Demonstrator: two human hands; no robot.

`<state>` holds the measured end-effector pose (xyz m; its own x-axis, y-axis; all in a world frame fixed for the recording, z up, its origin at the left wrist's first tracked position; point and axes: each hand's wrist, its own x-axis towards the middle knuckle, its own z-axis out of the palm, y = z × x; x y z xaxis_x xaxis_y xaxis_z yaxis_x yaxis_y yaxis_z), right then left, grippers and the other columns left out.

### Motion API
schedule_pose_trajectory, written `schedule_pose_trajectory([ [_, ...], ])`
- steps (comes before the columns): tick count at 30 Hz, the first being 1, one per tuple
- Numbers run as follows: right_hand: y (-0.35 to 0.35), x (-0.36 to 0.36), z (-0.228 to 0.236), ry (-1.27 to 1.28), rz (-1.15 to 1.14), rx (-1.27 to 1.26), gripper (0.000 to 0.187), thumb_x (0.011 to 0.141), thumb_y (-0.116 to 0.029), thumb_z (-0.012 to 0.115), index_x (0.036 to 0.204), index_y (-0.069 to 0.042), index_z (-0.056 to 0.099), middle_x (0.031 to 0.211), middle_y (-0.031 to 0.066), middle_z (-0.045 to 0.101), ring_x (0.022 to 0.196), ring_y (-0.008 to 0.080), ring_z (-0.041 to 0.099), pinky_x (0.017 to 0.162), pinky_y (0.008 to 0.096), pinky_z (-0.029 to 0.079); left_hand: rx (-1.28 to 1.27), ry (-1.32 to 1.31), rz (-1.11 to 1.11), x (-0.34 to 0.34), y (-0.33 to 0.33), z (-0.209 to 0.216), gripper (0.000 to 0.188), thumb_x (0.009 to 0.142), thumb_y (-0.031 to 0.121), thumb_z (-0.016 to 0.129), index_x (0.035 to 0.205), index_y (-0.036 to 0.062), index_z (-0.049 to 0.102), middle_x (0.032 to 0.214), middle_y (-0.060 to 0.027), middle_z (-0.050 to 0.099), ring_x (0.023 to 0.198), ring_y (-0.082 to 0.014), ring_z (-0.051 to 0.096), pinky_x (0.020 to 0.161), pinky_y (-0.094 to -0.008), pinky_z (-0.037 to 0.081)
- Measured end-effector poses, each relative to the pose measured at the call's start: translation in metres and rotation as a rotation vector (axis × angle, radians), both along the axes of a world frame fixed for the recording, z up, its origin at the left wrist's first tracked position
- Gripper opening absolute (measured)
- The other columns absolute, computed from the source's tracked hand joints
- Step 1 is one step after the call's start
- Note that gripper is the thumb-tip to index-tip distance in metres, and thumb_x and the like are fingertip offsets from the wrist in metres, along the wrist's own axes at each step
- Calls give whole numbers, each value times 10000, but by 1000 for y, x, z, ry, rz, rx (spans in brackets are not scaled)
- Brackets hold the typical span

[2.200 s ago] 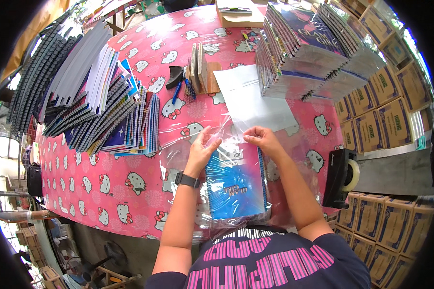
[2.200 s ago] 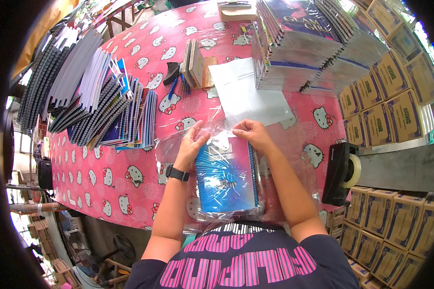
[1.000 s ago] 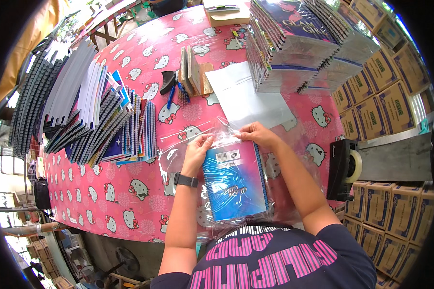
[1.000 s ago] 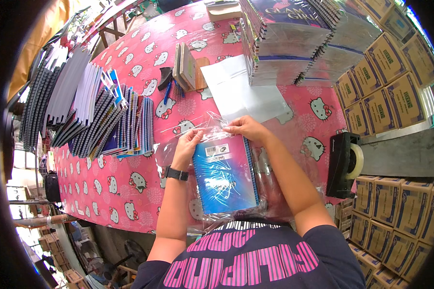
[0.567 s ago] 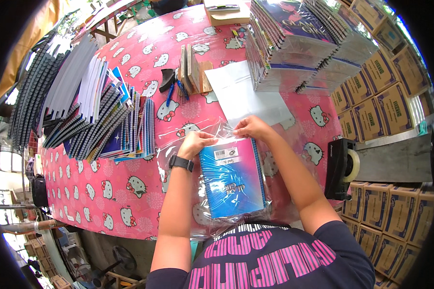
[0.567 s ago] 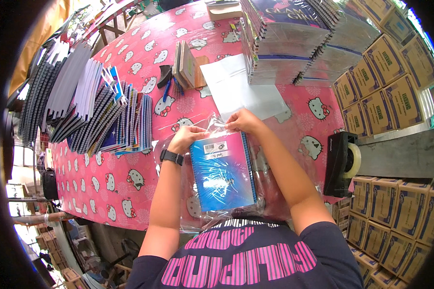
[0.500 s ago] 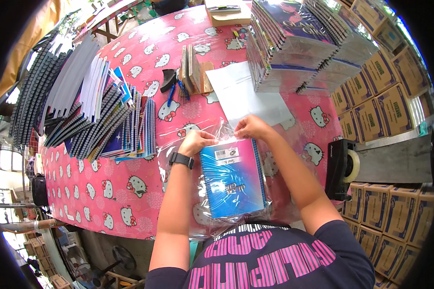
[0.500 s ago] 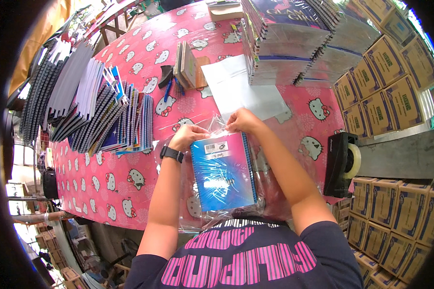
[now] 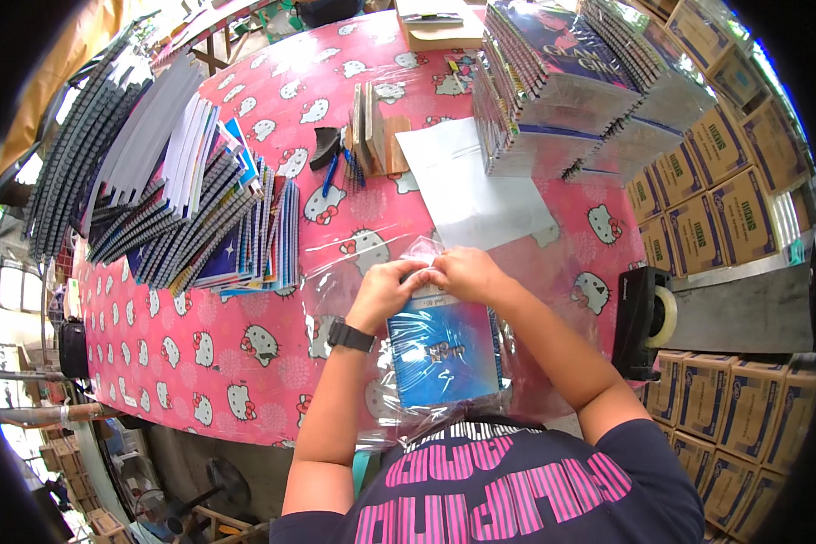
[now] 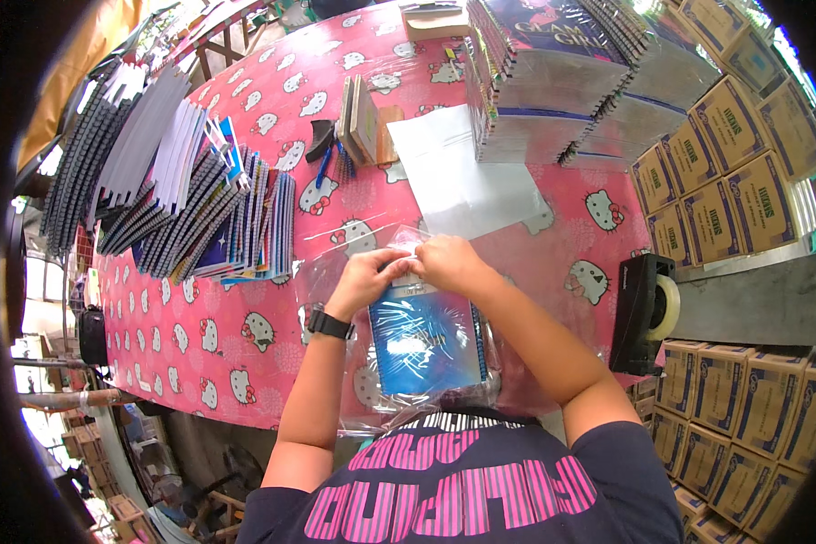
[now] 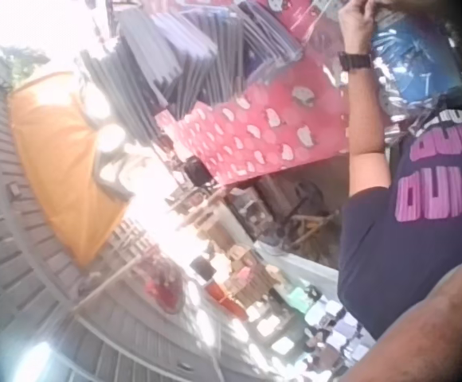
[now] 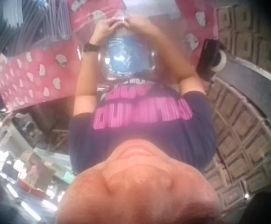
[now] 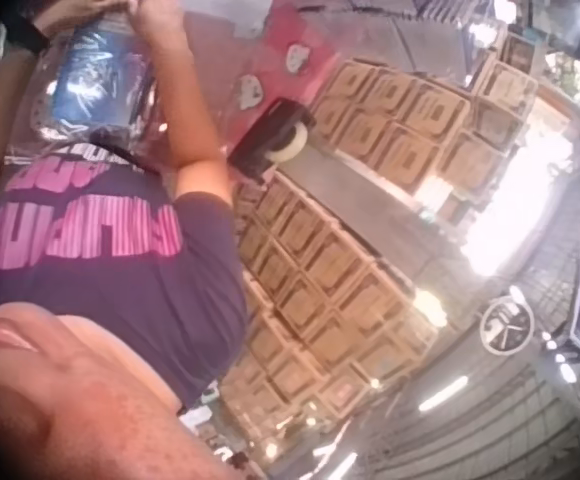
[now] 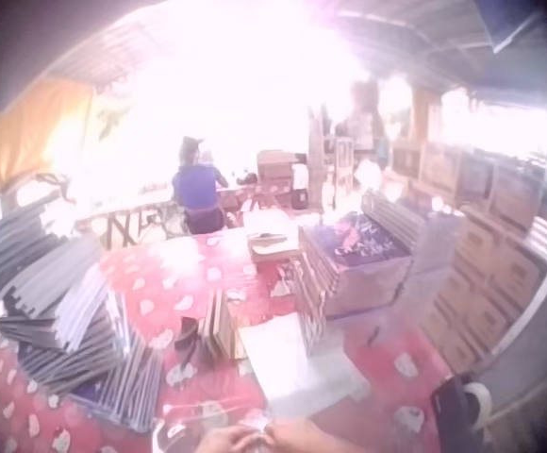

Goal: The person packs stacks of spiral notebooks into plastic bags and seals them with adhesive tape. They slide a stack into a clear sleeve, fold over the top, and apply tape from a desk dispenser before setting the package aside.

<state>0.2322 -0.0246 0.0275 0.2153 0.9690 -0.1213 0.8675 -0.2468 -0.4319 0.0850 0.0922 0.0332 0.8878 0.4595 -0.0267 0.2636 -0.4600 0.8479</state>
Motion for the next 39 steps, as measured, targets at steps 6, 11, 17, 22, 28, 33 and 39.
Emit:
schedule_pose_trajectory([
  [6,36,32,-16,111,-225,316,270,777,-291,686,828,-26,672,822,146,663,777,297,635,741,391,498,80,176,-199,3,13,-1,303,870,225,573,1103,34,604,1019,-158,652,937,-268,632,808,-373,479],
  [11,55,35,-4,537,-122,67,118,734,-103,717,794,-16,665,878,131,653,743,222,626,678,332,496,-59,181,-136,2,24,-6,308,846,209,612,1073,5,573,1060,-134,629,978,-278,612,840,-355,471],
  [17,17,1,10,420,-88,335,99,721,-90,699,776,-21,655,777,121,624,749,281,616,671,352,490,233,195,208,-19,2,7,402,674,490,735,915,169,743,929,-66,613,967,-235,506,827,-369,448],
  [22,12,-11,10,342,-79,450,98,728,-131,689,745,-43,649,773,97,619,805,273,592,731,363,475,130,152,216,-22,8,-15,342,809,456,626,957,165,728,938,-76,609,984,-254,519,843,-381,434],
  [28,3,-32,5,-20,-7,760,39,727,-96,641,735,-61,625,748,61,571,792,231,561,716,334,477,244,-86,458,-30,-17,-37,280,902,315,516,936,98,691,982,-83,613,1017,-277,503,870,-405,397],
  [33,-15,-39,0,-156,73,707,87,718,-92,584,791,-68,626,778,49,561,815,220,553,743,333,475,592,128,467,-24,-27,-11,259,908,266,494,904,91,686,1059,-53,589,1067,-267,476,898,-445,371],
  [39,-49,-86,2,-418,-38,344,398,859,-324,567,1169,-75,574,1232,89,545,1118,239,525,1025,559,272,812,-98,209,-28,-39,0,394,912,318,489,1262,142,530,1362,-50,467,1330,-280,306,1037,-535,204],
])
